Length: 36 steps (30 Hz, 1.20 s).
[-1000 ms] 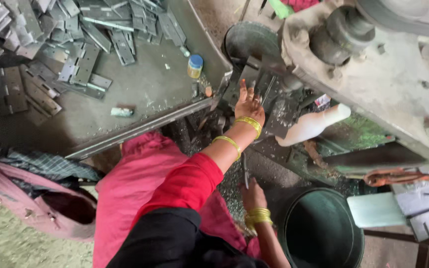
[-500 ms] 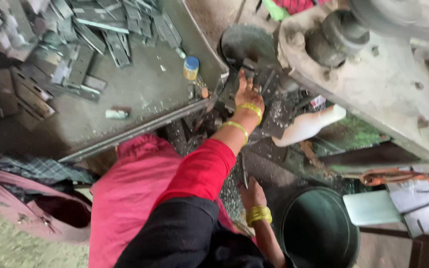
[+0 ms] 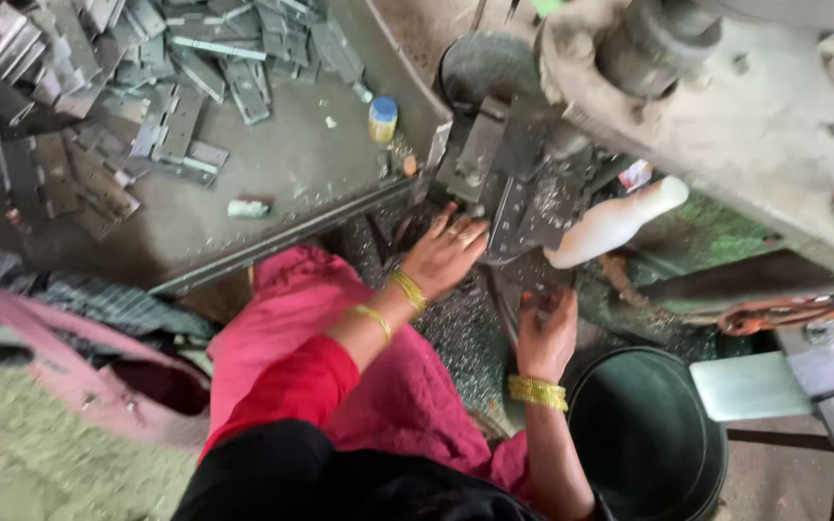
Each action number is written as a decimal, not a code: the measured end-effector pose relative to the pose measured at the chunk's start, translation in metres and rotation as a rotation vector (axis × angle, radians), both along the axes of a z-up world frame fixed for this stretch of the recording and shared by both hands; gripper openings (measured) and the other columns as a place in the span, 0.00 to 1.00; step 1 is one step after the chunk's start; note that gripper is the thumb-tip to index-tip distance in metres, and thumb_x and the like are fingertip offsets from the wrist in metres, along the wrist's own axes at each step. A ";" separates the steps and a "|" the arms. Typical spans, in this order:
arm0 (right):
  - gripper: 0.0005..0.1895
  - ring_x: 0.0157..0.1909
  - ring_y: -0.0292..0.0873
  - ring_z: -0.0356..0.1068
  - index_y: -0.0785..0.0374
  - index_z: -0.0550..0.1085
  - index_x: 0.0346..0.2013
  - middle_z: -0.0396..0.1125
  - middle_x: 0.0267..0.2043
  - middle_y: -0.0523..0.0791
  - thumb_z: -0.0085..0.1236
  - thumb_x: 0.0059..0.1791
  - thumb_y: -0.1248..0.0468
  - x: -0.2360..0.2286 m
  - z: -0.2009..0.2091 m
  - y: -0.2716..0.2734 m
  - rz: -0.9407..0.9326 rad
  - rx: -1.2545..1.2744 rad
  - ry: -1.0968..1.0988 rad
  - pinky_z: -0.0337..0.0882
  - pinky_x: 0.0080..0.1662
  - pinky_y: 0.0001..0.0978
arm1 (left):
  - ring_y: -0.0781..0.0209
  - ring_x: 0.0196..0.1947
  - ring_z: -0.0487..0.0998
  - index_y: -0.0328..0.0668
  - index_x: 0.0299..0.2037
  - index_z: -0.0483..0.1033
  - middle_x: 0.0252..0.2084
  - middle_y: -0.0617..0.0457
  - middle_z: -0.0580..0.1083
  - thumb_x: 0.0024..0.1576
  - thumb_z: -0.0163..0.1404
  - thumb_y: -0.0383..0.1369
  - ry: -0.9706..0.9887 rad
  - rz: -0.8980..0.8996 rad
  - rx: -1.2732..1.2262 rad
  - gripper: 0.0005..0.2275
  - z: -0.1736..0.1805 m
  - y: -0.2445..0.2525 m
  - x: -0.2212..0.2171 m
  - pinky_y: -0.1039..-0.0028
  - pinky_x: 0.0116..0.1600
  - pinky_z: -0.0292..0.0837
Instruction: The person repeatedly picks up small metal plates from a tray, places them into a press machine, and operates the lever to process each piece. The person then removes the processed plate and places it into a pile on the tray.
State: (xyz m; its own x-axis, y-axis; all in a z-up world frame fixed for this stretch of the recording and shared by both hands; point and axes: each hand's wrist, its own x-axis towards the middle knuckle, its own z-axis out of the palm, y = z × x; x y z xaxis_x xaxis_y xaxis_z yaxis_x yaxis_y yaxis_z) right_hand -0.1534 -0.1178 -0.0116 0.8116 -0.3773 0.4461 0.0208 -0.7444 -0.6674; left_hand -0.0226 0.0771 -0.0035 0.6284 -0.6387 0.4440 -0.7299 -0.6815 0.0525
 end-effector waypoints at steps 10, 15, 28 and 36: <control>0.23 0.45 0.59 0.75 0.57 0.71 0.55 0.75 0.41 0.54 0.61 0.48 0.53 -0.001 0.012 0.009 -0.070 -0.007 0.522 0.71 0.46 0.51 | 0.52 0.58 0.72 0.37 0.50 0.76 0.59 0.46 0.74 0.61 0.45 0.30 0.206 0.372 -0.073 0.11 0.034 -0.152 0.051 0.61 0.59 0.68; 0.26 0.40 0.64 0.80 0.53 0.70 0.59 0.77 0.38 0.56 0.52 0.49 0.47 0.010 0.006 0.011 0.047 0.118 0.982 0.77 0.46 0.54 | 0.49 0.65 0.67 0.44 0.46 0.79 0.59 0.46 0.74 0.62 0.43 0.33 0.491 0.276 0.022 0.11 -0.006 -0.095 0.047 0.59 0.63 0.63; 0.25 0.48 0.66 0.73 0.63 0.75 0.43 0.74 0.42 0.60 0.56 0.49 0.43 -0.013 -0.136 0.004 0.041 -0.076 0.783 0.71 0.48 0.57 | 0.58 0.62 0.66 0.43 0.48 0.80 0.57 0.49 0.74 0.58 0.43 0.31 0.264 0.387 0.205 0.14 -0.014 -0.097 0.066 0.66 0.60 0.56; 0.19 0.46 0.66 0.73 0.62 0.75 0.43 0.74 0.40 0.61 0.56 0.50 0.49 0.006 -0.147 -0.037 0.133 -0.141 0.673 0.71 0.46 0.58 | 0.59 0.58 0.69 0.41 0.46 0.79 0.56 0.51 0.75 0.56 0.41 0.32 0.009 0.496 0.025 0.14 -0.021 -0.094 0.075 0.72 0.59 0.62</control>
State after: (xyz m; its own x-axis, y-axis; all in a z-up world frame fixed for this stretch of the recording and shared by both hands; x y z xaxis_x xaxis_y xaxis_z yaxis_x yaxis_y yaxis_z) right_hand -0.1474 -0.1544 -0.1585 0.9639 -0.2307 -0.1329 -0.2662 -0.8445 -0.4646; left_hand 0.0522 -0.0172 -0.0243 0.8631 -0.2721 0.4255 -0.3170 -0.9477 0.0368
